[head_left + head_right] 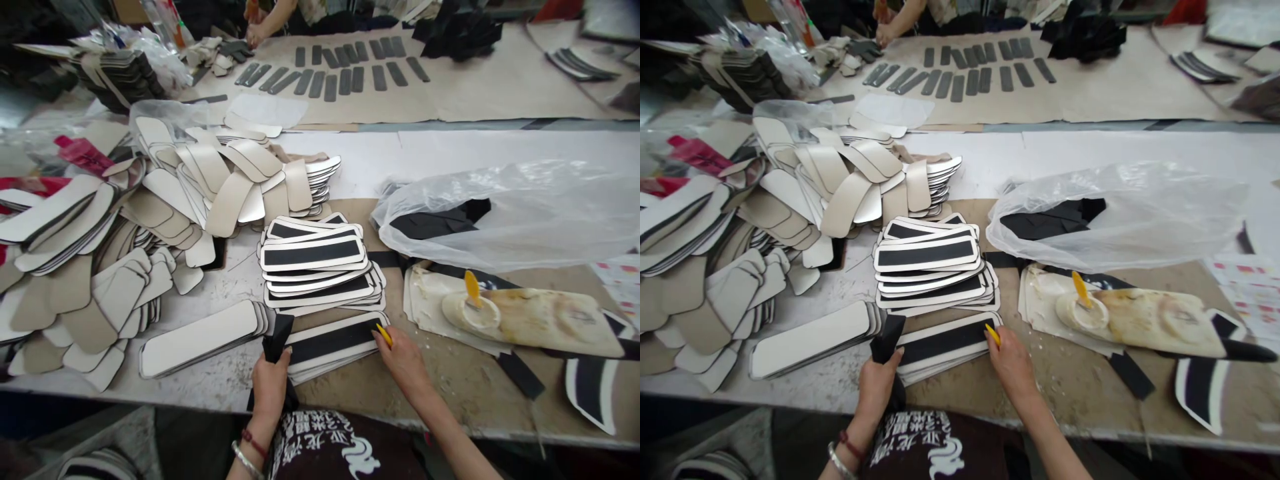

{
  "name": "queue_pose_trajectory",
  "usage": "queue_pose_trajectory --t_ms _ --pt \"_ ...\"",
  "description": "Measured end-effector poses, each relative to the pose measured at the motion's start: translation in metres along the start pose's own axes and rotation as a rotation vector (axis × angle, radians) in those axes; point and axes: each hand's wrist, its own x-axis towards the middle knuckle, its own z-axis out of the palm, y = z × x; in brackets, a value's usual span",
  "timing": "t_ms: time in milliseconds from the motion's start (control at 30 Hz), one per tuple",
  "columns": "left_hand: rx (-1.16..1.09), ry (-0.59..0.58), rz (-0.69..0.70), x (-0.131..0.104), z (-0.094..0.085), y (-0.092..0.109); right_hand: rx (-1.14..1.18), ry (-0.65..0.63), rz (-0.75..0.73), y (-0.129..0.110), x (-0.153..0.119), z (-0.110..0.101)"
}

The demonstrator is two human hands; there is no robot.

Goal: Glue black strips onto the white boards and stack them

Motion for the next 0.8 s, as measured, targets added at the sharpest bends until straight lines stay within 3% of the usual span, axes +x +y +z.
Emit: queue_pose_trajectory --t_ms 467,800 --pt "-0.121 0.025 0.053 -0.001 -0.002 -0.007 -0.048 -0.049 0.030 -0.006 0.001 -0.006" --pt "0.010 -0.027 0.028 0.008 -0.002 -0.007 -0.059 -0.093 0.111 -0.014 0.004 -0.022"
